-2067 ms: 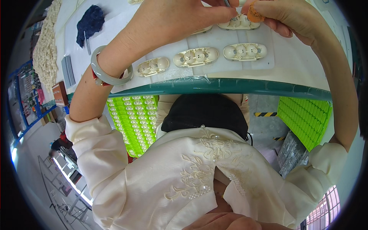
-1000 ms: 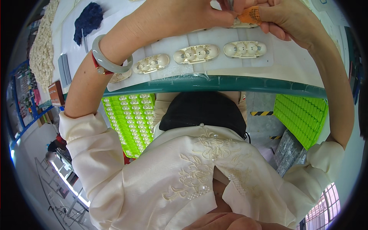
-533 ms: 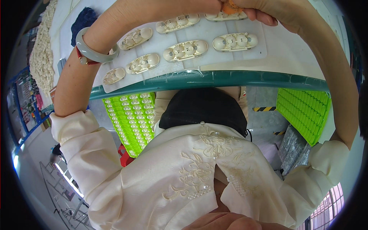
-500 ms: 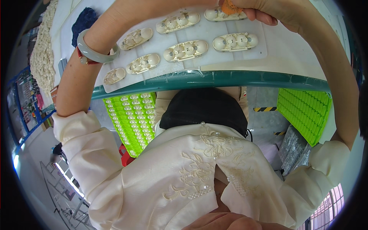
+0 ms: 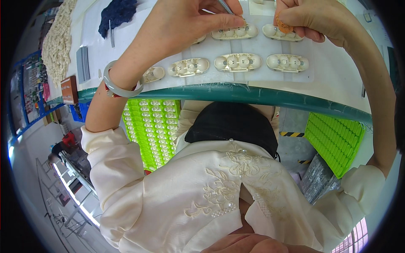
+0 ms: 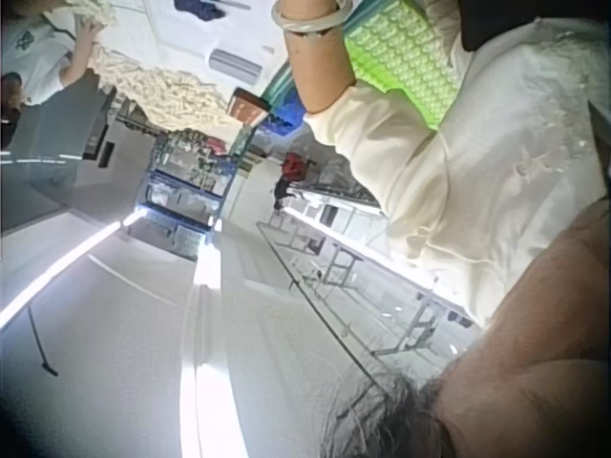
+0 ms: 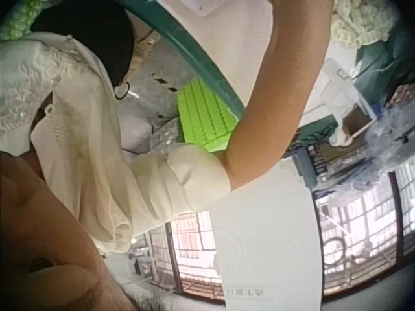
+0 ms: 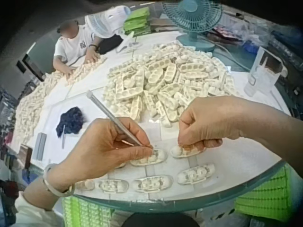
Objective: The recorder is assembling and inspecting small plastic components on a manufacturing workbench, using glue and a small metal tool to adjust parts within a jig.
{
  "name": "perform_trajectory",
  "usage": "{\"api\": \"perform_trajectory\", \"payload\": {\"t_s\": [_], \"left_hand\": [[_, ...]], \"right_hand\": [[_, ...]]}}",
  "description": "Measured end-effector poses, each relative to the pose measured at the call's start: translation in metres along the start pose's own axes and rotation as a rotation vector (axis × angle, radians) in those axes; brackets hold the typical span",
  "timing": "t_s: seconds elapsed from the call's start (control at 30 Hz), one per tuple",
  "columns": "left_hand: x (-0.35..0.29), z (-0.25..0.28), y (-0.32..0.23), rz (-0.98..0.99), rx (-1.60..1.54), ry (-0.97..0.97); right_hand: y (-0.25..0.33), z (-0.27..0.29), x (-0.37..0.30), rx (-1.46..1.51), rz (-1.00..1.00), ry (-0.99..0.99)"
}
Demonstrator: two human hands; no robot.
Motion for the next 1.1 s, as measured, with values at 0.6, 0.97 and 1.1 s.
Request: {"api": "perform_trajectory", "payload": {"t_s": [0.6,0.97,1.1], "left_hand": [[0.002,-0.004,0.027,-0.187,0.132,-0.062],[0.002,-0.008,0.033,-0.178,-0.060,-0.119],[0.002,-0.011,0.031,-0.195,-0.035,-0.136]], "right_hand": [[-0.005,0.002,0.001,0.100,0.030,0.066],[-0.009,0.003,0.004,0.115,0.060,0.100],[-0.008,0.004,0.002,0.110,0.047,0.098]]}}
Point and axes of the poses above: each hand's wrist, its own x-axis towards the middle knuckle, its own z-axis out of the back of the hand, y = z × x, the point moved 2 cm from there along x, towards the middle knuckle, and after that the axes turned 9 degrees about y, right-handed, at the moved point
